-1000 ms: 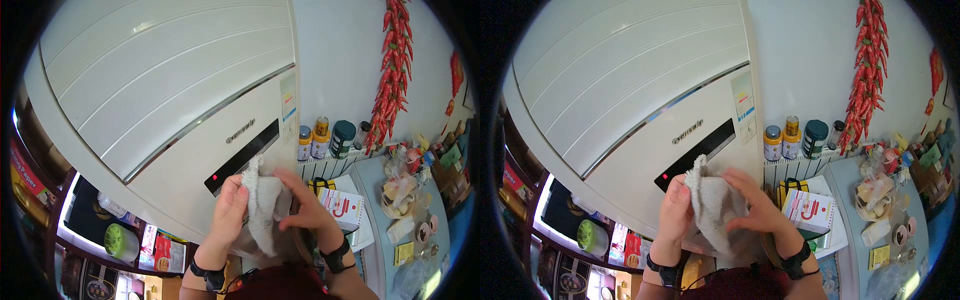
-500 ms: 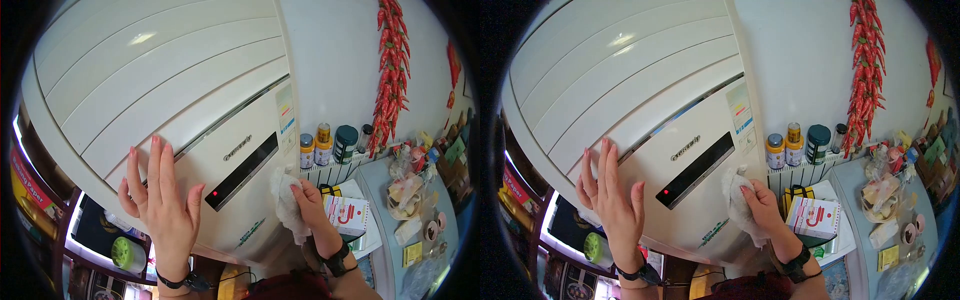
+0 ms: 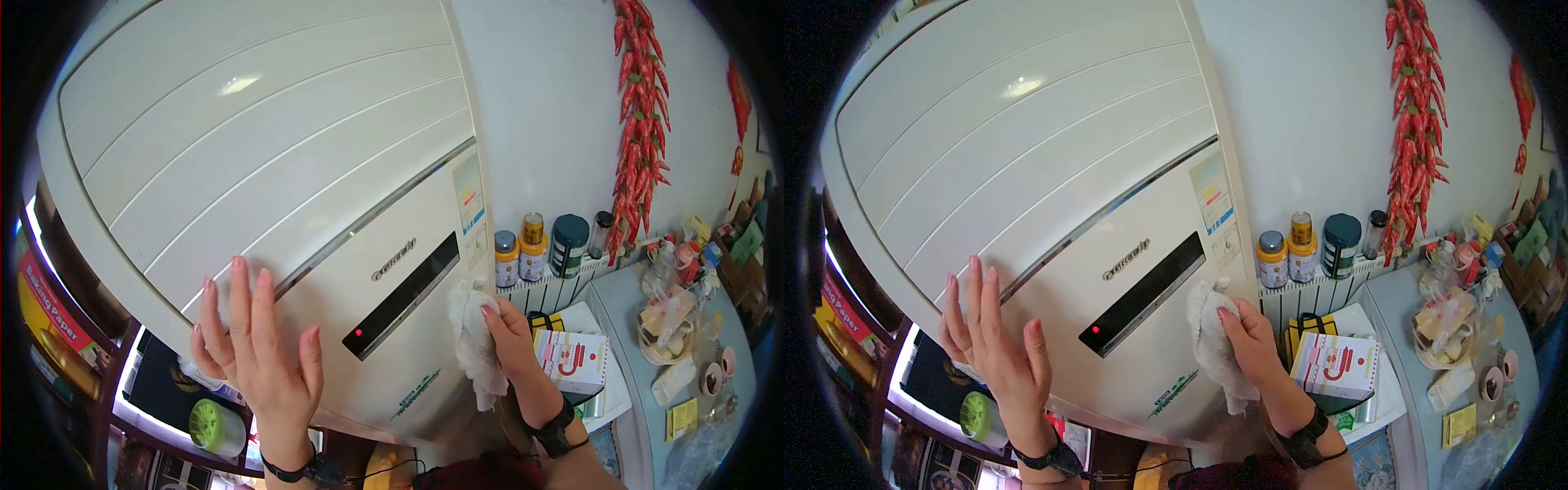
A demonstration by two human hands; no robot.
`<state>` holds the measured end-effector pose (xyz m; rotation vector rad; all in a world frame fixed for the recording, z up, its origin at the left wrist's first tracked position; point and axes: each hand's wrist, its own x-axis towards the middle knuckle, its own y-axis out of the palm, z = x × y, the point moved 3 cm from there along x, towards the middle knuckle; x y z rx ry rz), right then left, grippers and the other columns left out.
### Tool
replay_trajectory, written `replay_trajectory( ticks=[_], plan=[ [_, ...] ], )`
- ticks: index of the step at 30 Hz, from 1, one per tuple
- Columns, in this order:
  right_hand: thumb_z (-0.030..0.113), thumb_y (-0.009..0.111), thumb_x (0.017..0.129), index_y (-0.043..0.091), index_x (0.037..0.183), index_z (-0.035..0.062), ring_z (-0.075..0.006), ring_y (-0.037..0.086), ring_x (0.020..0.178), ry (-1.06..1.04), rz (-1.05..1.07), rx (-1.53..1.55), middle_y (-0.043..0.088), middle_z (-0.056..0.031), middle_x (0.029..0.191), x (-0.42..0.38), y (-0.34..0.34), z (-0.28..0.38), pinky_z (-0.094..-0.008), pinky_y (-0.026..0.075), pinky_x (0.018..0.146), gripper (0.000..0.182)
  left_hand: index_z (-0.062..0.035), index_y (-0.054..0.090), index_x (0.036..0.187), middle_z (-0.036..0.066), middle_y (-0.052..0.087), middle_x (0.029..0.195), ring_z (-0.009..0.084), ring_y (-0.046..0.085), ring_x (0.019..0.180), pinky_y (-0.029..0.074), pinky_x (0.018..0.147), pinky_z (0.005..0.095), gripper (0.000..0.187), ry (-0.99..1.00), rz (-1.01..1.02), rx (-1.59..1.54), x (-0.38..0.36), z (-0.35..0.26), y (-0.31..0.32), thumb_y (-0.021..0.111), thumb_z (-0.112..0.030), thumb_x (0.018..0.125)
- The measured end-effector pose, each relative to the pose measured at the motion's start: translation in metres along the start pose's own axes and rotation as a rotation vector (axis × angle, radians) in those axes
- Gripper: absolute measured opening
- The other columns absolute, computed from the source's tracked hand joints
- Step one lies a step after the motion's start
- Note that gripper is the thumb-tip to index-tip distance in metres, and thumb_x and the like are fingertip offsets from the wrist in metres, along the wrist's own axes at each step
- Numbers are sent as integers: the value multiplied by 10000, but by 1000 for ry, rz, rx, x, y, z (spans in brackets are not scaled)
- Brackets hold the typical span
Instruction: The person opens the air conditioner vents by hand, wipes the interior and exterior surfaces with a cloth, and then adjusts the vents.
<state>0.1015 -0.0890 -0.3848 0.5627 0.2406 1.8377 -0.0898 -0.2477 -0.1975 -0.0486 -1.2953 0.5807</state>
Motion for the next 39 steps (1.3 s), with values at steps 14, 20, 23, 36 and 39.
replay_trajectory(
  ticks=[14,20,23,36,39],
  plan=[
    [170,525,983,617,1052,24,-36,528,776,-14,64,-71,615,21,872,3,11,4,-210,446,698,186,-62,490,1332,113,517,1404,363,349,1369,106,1100,440,502,-25,-5,14,13,6,-6,546,-349,923],
    [174,517,990,589,1133,27,-62,574,856,-34,-164,128,637,-6,964,19,5,2,-227,469,767,218,-62,497,1285,191,509,1380,407,325,1368,167,1092,486,424,-41,-245,51,-13,24,-12,487,-312,942],
    [159,496,996,520,1247,35,-89,558,1012,-244,-199,361,609,-43,1121,38,19,32,-258,451,888,281,-79,441,1306,172,423,1437,367,270,1399,187,1128,514,406,-111,-338,53,-37,34,-13,419,-316,978],
    [312,631,849,616,943,51,-397,465,1153,-1227,90,-1077,545,-202,1072,106,121,103,-610,256,1042,278,-61,31,1516,181,111,1557,329,232,1411,223,1137,486,892,-569,-240,-540,-125,61,42,432,-609,937],
    [232,602,866,594,995,30,-401,486,1110,-1247,-102,-926,538,-211,1065,171,79,123,-561,296,1044,240,-87,-11,1520,169,108,1559,322,247,1402,234,1135,480,936,-632,-229,-765,-135,54,57,432,-649,917]
  ],
)
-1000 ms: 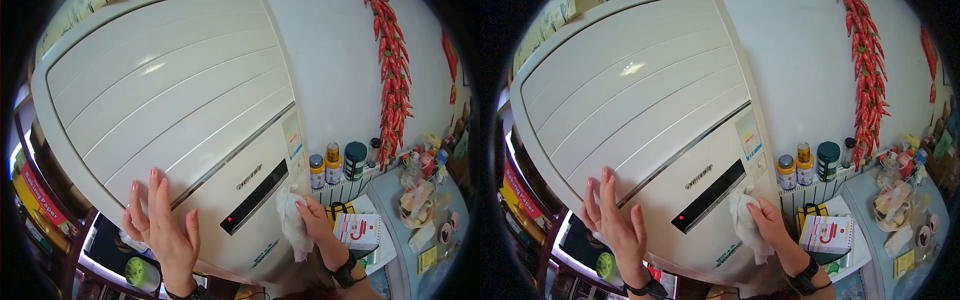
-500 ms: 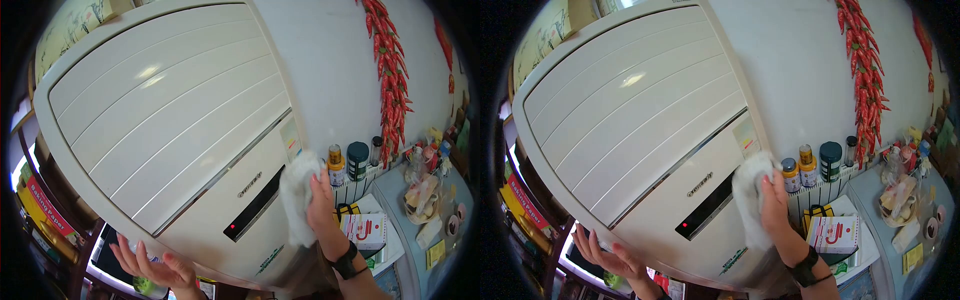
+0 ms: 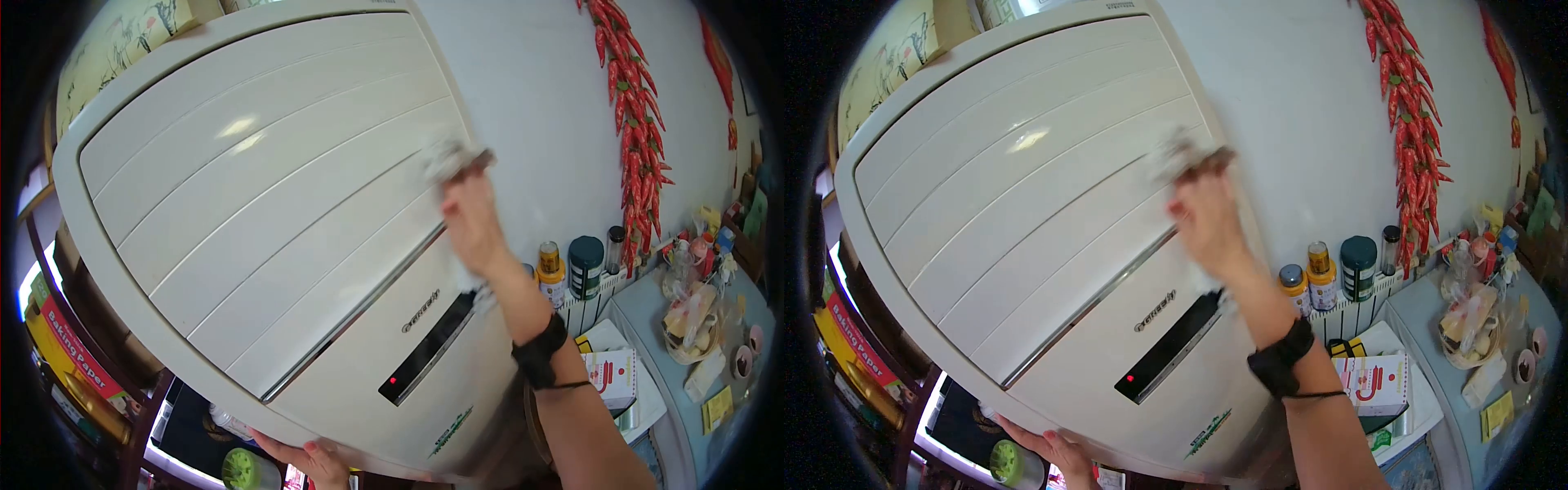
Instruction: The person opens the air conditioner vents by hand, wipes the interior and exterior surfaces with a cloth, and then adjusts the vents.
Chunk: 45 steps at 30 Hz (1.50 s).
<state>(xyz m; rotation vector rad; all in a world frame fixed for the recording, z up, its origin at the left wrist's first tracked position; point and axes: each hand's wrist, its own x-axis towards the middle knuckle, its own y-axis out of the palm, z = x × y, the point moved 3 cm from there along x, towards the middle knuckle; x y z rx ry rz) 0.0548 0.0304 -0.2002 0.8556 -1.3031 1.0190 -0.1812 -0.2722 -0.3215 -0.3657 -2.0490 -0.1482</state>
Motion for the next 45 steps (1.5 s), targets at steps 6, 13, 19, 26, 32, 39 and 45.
replay_trajectory(
  ticks=[6,13,19,26,32,39,45],
  plan=[
    [307,419,1005,534,1219,-6,-438,440,1200,-12,-316,-21,501,-243,1255,53,1,-61,-503,324,1052,396,-100,-36,1523,164,109,1560,318,239,1409,234,1141,487,983,-21,-63,8,-4,20,-3,450,-677,892],
    [469,329,1011,537,1270,69,-414,455,1201,-1,-250,95,498,-213,1294,192,-1,-72,-444,381,1018,520,-101,-13,1525,171,125,1556,318,241,1409,232,1142,503,1005,-23,-87,15,-1,20,-2,448,-709,870],
    [543,302,996,517,1319,81,-402,430,1237,-30,-221,123,465,-224,1346,239,-3,-73,-423,353,1048,603,-117,38,1526,168,150,1558,342,233,1411,198,1134,542,937,-34,-105,38,4,16,-3,445,-670,889],
    [557,262,1002,448,1394,53,-379,311,1371,57,-194,248,382,-222,1450,159,-3,-76,-391,240,1132,664,-178,103,1532,153,164,1571,382,195,1425,133,1120,612,804,76,-63,104,0,16,-9,445,-589,932],
    [584,219,995,472,1369,62,-405,319,1348,25,-227,216,379,-221,1448,211,-2,-74,-442,227,1131,691,-108,58,1524,171,170,1554,351,243,1405,195,1130,550,921,76,-96,-19,-4,24,-4,461,-648,896],
    [549,282,995,585,1214,79,-401,394,1269,-199,-281,78,473,-172,1355,241,9,10,-539,260,1081,601,-41,20,1517,185,159,1551,319,264,1400,240,1140,481,1014,6,-87,-259,-5,29,1,497,-664,875],
    [461,398,993,615,1105,78,-391,425,1206,-368,-242,125,512,-172,1273,222,15,73,-571,273,1044,455,-11,3,1512,180,171,1546,299,264,1398,223,1139,446,1005,118,-52,-100,-7,32,-3,454,-664,895]
  ],
)
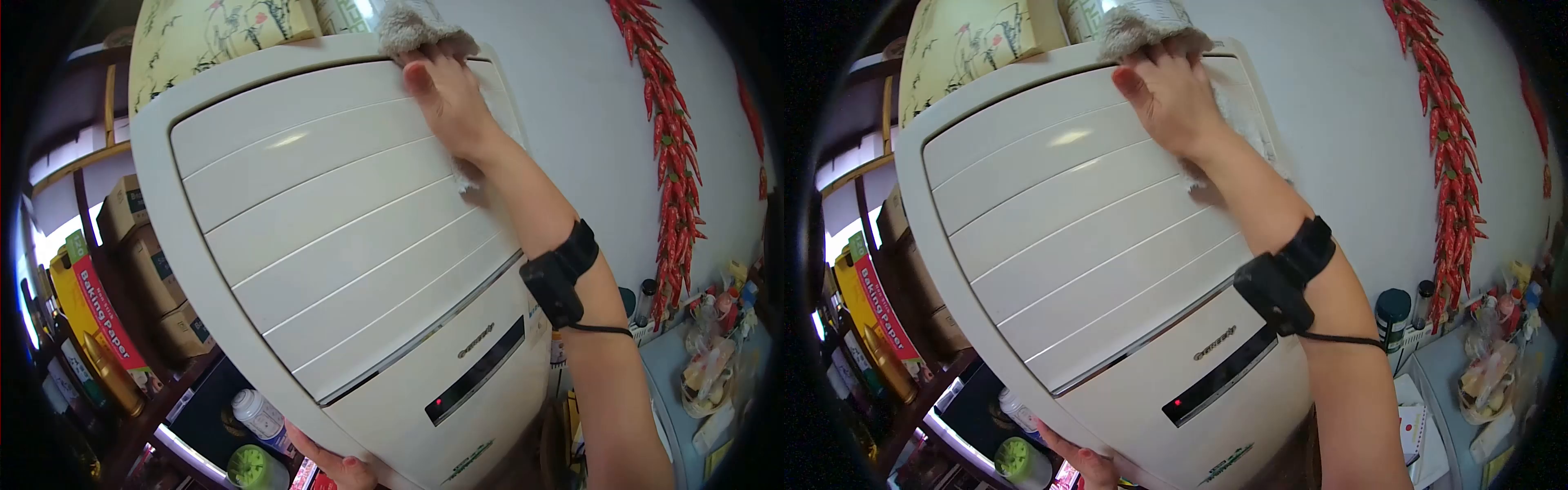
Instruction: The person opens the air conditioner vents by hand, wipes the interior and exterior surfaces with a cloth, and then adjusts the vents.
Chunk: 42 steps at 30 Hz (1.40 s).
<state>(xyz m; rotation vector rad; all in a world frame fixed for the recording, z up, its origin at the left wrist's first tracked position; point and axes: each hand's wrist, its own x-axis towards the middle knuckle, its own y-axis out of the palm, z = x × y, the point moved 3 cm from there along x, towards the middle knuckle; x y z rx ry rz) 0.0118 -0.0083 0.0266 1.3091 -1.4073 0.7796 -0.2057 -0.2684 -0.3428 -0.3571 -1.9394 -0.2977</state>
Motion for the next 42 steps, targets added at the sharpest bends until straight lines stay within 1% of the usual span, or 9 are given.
replay_trajectory(
  ticks=[6,11,15,21,26,29,31,36,42],
  plan=[
    [484,424,969,575,1186,95,-394,395,1239,-192,5,11,509,-175,1277,7,15,78,-594,243,1060,470,11,6,1504,185,175,1541,299,279,1387,243,1124,437,965,-4,80,-47,12,-19,7,426,-634,921],
    [608,411,921,644,1081,90,-340,472,1175,-246,144,23,544,-145,1215,13,41,152,-629,183,1094,590,26,127,1492,238,230,1512,381,225,1401,154,1134,519,874,155,58,180,18,-27,3,353,-611,938],
    [679,402,877,644,1082,85,-336,470,1206,-331,-37,177,565,-143,1182,2,49,197,-615,167,1099,673,26,190,1484,271,257,1501,439,221,1395,136,1128,564,828,208,47,250,25,-41,4,314,-592,948],
    [640,547,748,596,1146,50,-336,398,1285,-275,387,296,535,-140,1238,-93,18,240,-607,153,1113,713,39,198,1480,289,268,1492,468,246,1377,152,1119,570,819,268,29,266,18,-32,2,269,-585,956],
    [675,503,788,600,1166,76,-305,432,1258,-254,578,392,544,-143,1229,-166,-6,236,-622,159,1103,716,38,184,1484,285,267,1495,471,243,1380,146,1120,575,816,214,77,261,19,-31,1,237,-585,959],
    [697,427,835,594,1186,73,-351,416,1254,-1,1305,-35,540,-167,1215,-149,-26,200,-627,165,1096,735,22,173,1492,275,248,1509,464,220,1393,128,1128,576,814,233,82,345,24,-39,0,228,-591,959],
    [682,357,886,583,1190,44,-391,394,1251,9,606,-130,510,-205,1226,-164,-30,156,-633,173,1087,741,16,175,1494,271,239,1514,460,209,1398,125,1130,576,813,211,70,338,25,-43,2,231,-593,958],
    [628,295,943,536,1222,-25,-458,330,1285,273,180,-82,429,-258,1316,-115,-20,101,-650,144,1093,750,14,181,1491,268,243,1511,456,192,1405,122,1130,578,813,199,53,313,24,-43,4,251,-595,956],
    [680,316,904,513,1276,11,-475,299,1309,-7,251,-69,411,-252,1355,-83,15,183,-679,97,1081,790,-3,187,1493,263,236,1512,461,187,1403,120,1123,596,800,244,23,301,23,-41,5,264,-589,953]
  ],
)
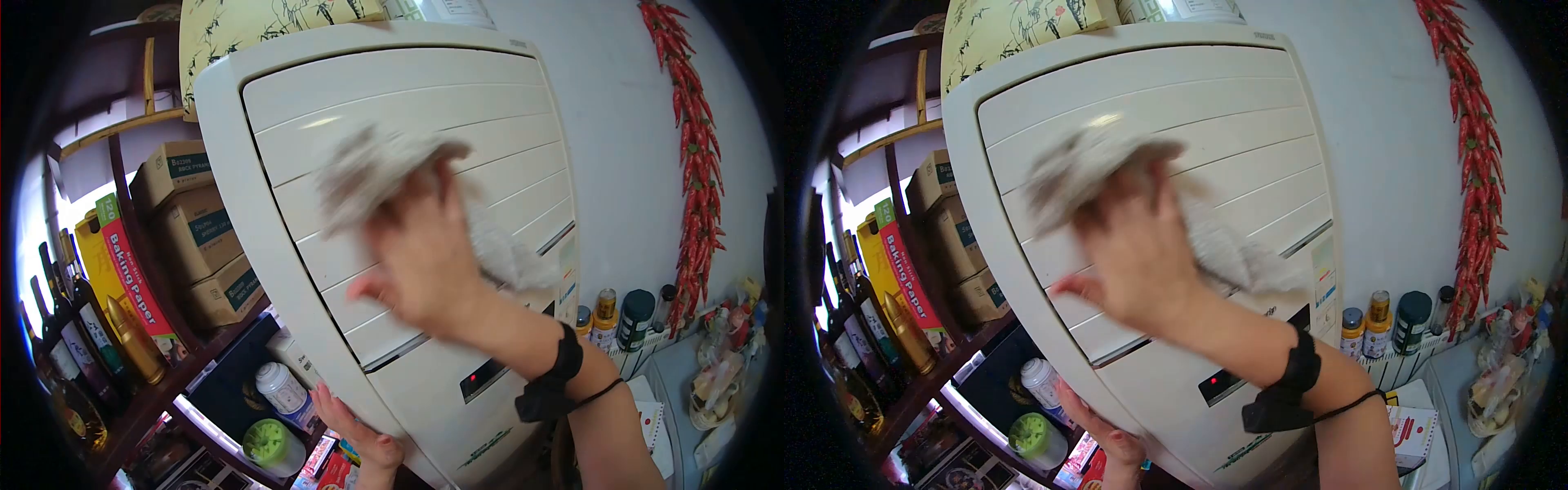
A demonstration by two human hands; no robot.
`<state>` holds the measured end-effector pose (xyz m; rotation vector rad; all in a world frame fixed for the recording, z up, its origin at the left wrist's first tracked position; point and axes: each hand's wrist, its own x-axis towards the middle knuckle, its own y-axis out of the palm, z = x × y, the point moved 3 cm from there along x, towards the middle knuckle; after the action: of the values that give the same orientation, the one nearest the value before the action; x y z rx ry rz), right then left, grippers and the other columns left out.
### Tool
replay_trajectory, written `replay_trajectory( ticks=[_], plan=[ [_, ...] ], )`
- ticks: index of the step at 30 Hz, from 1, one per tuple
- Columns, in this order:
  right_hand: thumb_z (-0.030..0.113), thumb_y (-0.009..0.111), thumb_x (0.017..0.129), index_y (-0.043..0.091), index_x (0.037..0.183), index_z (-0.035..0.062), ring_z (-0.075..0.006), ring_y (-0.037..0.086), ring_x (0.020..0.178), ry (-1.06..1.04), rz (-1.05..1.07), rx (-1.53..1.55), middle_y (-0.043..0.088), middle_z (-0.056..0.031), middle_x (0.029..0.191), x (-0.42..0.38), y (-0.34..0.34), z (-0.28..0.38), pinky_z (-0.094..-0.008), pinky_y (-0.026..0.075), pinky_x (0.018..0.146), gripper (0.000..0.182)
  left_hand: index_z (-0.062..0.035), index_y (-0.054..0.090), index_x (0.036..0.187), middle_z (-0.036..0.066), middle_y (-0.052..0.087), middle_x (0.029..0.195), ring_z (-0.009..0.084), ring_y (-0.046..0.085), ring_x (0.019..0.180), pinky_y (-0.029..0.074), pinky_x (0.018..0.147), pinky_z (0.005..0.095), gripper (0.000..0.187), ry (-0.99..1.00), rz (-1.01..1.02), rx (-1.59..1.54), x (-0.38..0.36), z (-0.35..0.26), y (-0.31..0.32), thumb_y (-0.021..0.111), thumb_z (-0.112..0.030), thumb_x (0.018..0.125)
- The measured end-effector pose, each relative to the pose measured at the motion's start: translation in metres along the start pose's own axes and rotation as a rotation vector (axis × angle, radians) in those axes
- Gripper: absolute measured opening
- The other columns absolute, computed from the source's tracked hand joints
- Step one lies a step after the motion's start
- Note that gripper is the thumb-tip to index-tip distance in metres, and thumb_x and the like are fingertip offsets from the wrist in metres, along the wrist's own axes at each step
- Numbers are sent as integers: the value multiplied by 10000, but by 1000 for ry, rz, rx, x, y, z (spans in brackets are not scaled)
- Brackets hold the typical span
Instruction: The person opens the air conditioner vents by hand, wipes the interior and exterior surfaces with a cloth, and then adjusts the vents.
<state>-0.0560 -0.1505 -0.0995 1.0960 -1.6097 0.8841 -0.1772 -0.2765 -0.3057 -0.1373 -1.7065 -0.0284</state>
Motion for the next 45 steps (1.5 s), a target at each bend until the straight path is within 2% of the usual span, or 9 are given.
replay_trajectory(
  ticks=[2,6,17,23,27,33,39,43,45],
  plan=[
    [741,348,845,616,1112,55,-434,361,1274,-127,-1,102,486,-218,1259,-8,6,27,-685,106,1073,783,-14,184,1497,262,227,1516,464,184,1403,121,1122,599,793,25,0,20,-3,2,-1,267,-585,954],
    [673,404,854,620,1152,75,-376,384,1284,-174,105,231,505,-172,1280,-26,4,41,-647,65,1119,703,-32,172,1507,260,210,1523,466,173,1407,120,1123,597,786,54,24,47,-4,4,-3,273,-582,954],
    [388,540,936,561,1105,13,-401,456,1082,263,-197,-64,508,-219,1048,-57,-24,-148,-525,332,987,412,-41,140,1514,244,213,1529,460,155,1415,108,1131,590,790,2,56,66,2,-5,-3,264,-590,960],
    [461,372,1007,516,1318,58,-397,455,1184,675,-392,-95,530,-213,1256,-68,-20,-255,-482,333,1022,529,-21,143,1503,241,236,1519,470,171,1406,106,1133,592,801,-26,42,32,-2,-1,-1,255,-597,958],
    [469,359,1006,554,1299,66,-388,480,1180,660,-349,-163,591,-198,1198,-15,-19,-224,-508,304,1046,535,-3,146,1495,239,246,1513,467,181,1402,105,1136,585,832,-50,26,38,-4,3,1,243,-622,948],
    [504,477,936,628,1050,54,-368,519,1035,-15,-474,-74,611,-168,1035,54,-1,-100,-617,288,1004,488,48,162,1475,249,247,1507,438,183,1407,96,1145,560,931,-121,14,31,-4,3,2,203,-696,916],
    [691,438,835,581,1210,65,-362,408,1262,-237,-151,278,514,-173,1268,60,11,17,-623,157,1100,744,4,42,1508,204,87,1562,334,128,1446,109,1167,474,944,-89,40,-10,-12,10,1,250,-707,923],
    [716,463,782,628,1165,98,-330,411,1278,-326,-301,347,536,-132,1267,60,17,19,-573,169,1120,745,2,33,1509,206,71,1565,338,125,1447,108,1168,471,952,-114,-3,-79,-14,13,4,247,-714,919],
    [662,521,799,662,992,96,-290,479,1167,-248,-85,198,571,-105,1130,56,13,-14,-534,253,1083,615,-1,33,1510,205,72,1564,337,122,1448,108,1167,471,961,-150,9,-63,-14,13,4,246,-722,913]
  ],
)
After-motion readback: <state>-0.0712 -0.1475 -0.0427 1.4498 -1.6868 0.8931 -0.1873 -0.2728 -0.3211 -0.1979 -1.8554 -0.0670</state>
